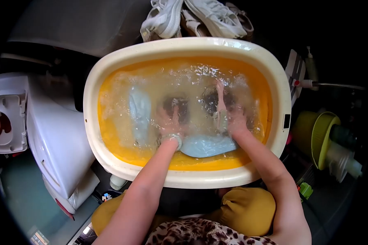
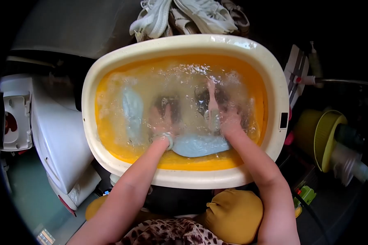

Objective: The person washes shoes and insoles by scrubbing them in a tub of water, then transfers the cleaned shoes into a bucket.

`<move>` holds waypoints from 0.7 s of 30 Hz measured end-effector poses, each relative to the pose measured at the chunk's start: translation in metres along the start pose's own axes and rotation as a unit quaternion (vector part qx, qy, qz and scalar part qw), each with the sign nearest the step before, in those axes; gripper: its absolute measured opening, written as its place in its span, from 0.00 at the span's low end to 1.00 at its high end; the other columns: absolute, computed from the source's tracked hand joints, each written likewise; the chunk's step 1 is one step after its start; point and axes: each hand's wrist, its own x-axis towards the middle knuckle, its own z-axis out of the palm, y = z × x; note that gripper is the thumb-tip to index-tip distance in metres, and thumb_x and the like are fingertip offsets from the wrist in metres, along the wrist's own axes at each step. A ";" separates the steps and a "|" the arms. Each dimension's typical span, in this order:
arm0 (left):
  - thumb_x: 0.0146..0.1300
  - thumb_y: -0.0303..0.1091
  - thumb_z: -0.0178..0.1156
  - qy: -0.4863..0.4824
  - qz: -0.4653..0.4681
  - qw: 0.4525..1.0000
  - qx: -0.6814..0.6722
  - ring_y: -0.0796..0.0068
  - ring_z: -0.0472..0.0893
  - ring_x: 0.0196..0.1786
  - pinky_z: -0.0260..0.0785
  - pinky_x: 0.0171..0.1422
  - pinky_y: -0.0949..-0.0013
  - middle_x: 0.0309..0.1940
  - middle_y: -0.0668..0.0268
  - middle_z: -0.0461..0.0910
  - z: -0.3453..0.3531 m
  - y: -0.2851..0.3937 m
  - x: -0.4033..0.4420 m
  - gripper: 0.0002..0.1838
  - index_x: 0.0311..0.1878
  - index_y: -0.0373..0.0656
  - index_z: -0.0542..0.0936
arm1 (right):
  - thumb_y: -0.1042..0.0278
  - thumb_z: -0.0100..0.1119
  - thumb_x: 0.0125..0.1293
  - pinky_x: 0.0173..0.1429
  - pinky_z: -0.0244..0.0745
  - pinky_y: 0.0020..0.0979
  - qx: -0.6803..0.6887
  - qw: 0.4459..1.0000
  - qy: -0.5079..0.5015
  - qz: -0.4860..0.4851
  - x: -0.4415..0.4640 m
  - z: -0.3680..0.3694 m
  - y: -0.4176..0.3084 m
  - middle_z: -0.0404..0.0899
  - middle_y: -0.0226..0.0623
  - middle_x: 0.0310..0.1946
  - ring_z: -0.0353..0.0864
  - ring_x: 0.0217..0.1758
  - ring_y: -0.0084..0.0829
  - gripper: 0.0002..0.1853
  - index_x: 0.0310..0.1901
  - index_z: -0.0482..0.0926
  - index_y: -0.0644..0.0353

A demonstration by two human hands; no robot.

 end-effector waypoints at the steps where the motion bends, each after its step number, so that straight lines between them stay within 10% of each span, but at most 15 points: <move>1: 0.57 0.66 0.54 0.011 -0.001 1.000 -0.004 0.54 0.46 0.77 0.44 0.77 0.57 0.76 0.49 0.41 -0.003 -0.001 0.002 0.48 0.76 0.59 0.48 | 0.57 0.56 0.62 0.66 0.63 0.47 -0.003 1.000 0.011 -0.002 0.000 0.003 0.000 0.60 0.56 0.65 0.65 0.64 0.56 0.26 0.62 0.70 0.53; 4: 0.55 0.62 0.60 -0.006 0.016 0.994 -0.108 0.57 0.46 0.77 0.48 0.76 0.60 0.76 0.47 0.38 0.001 -0.005 0.006 0.50 0.76 0.60 0.47 | 0.53 0.58 0.60 0.66 0.62 0.47 -0.184 0.967 0.175 -0.025 0.004 -0.003 -0.008 0.60 0.57 0.65 0.67 0.62 0.57 0.28 0.61 0.71 0.53; 7: 0.48 0.57 0.67 0.065 0.023 0.980 -0.186 0.55 0.56 0.73 0.55 0.73 0.58 0.72 0.45 0.50 -0.002 -0.016 0.007 0.53 0.75 0.59 0.51 | 0.50 0.63 0.55 0.63 0.65 0.48 0.229 0.961 0.077 0.134 0.010 -0.037 -0.016 0.65 0.59 0.61 0.69 0.60 0.55 0.30 0.59 0.73 0.50; 9: 0.41 0.46 0.72 0.022 0.025 0.941 -0.336 0.49 0.67 0.65 0.62 0.67 0.57 0.63 0.48 0.65 -0.007 -0.028 0.007 0.53 0.73 0.57 0.57 | 0.49 0.67 0.48 0.60 0.69 0.45 0.041 0.996 -0.078 -0.003 -0.004 -0.059 -0.011 0.70 0.57 0.56 0.71 0.58 0.52 0.31 0.57 0.75 0.46; 21: 0.39 0.29 0.66 0.286 0.217 0.803 -0.475 0.49 0.67 0.63 0.59 0.69 0.58 0.60 0.47 0.67 -0.069 -0.068 -0.072 0.45 0.68 0.47 0.66 | 0.60 0.66 0.44 0.56 0.73 0.42 0.121 0.983 0.121 -0.064 -0.072 -0.175 -0.013 0.72 0.51 0.49 0.73 0.54 0.49 0.29 0.55 0.79 0.46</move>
